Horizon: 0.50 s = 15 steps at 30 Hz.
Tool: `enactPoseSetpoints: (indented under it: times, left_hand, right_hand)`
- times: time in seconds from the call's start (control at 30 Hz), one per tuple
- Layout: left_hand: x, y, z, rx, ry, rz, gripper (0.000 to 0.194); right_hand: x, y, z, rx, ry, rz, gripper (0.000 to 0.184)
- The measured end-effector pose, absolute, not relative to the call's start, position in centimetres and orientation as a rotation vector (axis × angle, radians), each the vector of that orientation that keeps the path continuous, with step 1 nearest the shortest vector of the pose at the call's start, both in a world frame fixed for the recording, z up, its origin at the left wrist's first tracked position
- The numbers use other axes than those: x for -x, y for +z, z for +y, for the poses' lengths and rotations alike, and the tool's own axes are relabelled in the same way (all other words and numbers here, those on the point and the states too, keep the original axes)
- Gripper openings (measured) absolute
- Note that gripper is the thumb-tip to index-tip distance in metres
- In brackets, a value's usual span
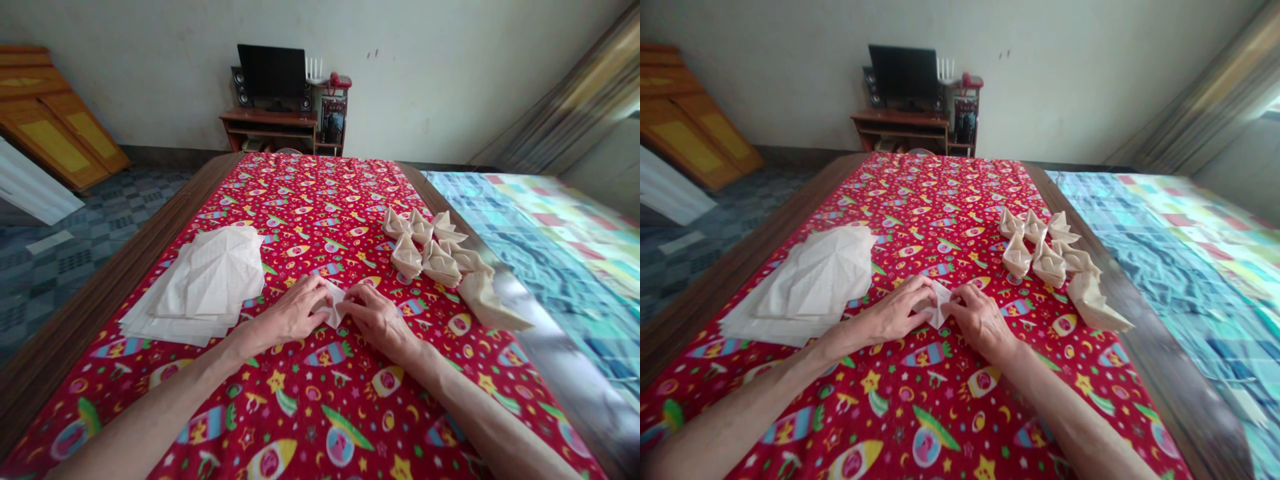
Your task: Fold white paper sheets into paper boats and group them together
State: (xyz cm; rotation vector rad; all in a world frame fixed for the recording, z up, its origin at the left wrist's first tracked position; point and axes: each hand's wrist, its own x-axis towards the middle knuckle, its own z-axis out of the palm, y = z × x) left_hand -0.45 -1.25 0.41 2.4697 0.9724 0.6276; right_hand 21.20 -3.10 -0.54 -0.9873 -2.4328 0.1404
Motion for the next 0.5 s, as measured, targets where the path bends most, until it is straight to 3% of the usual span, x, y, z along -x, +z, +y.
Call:
enactPoseSetpoints:
  times: [0.17, 0.37, 0.5]
  left_hand:
    - [1.0, 0.4, -0.3, -2.383, 0.602, 0.892, 0.005]
    - [0.9, -0.1, -0.5, -2.328, 0.69, 0.942, 0.01]
    - [0.5, -0.6, -1.2, -2.322, 0.765, 1.123, 0.021]
  right_hand:
    - [-21.3, -0.4, -3.2, 0.973, 0.113, -2.481, 0.031]
    - [-21.6, 0.1, -3.6, 0.938, 0.117, -2.639, 0.045]
    - [-21.9, -0.1, -3.5, 0.927, 0.198, -2.58, 0.033]
